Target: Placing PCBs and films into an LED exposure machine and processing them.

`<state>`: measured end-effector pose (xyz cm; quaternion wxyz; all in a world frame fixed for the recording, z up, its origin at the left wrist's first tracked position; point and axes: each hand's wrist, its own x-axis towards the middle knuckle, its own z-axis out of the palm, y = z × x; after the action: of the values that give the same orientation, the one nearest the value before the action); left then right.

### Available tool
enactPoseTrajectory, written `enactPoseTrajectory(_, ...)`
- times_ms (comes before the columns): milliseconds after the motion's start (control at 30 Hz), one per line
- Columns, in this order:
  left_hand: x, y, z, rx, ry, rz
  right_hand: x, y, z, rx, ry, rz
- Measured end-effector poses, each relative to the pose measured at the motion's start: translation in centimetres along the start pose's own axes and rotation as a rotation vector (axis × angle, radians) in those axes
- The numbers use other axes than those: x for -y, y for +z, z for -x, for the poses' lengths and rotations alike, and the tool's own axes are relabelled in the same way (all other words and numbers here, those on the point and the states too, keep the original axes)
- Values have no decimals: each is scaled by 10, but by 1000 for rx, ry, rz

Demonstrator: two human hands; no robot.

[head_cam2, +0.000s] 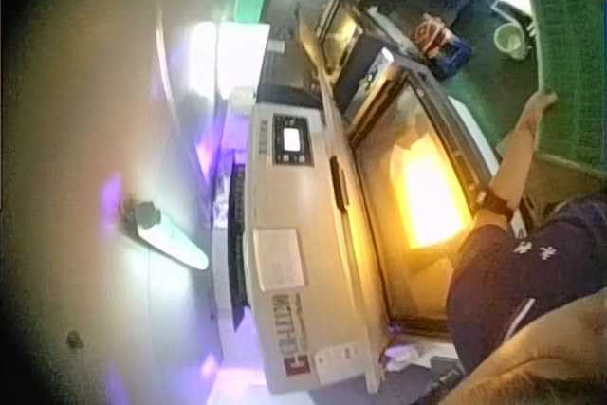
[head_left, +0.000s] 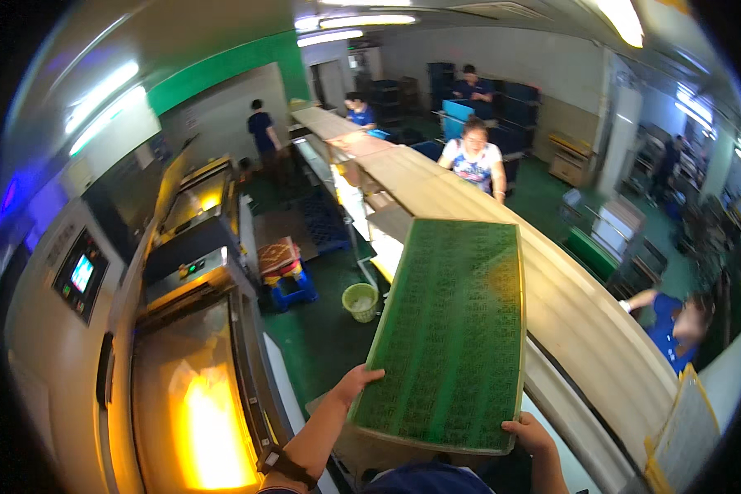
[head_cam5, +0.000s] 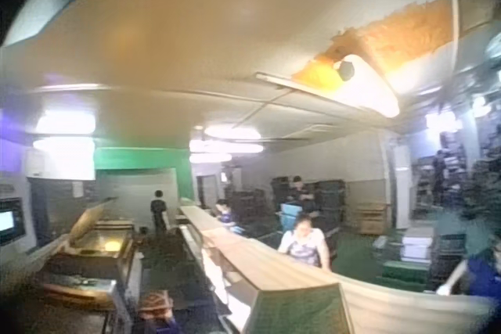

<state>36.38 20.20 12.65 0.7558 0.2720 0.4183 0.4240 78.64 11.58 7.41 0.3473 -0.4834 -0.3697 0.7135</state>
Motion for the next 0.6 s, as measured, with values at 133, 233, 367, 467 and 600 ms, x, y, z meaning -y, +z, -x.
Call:
enactPoseTrajectory(133,42,-70,56,-392,197,-312,15,36,-65,179,33,198)
enactPoseTrajectory(233,105,-126,124,-675,416,-311,2,89,-125,362,78,357)
enactPoseTrajectory(367,175,-129,237,-1080,485,-80,-38,192,-193,647,27,686)
enactPoseTrajectory(467,239,-136,305,-1327,463,60,-65,312,-195,824,53,848)
enactPoseTrajectory(600,326,-150,355,-1578,572,449,-143,440,-210,1113,17,982)
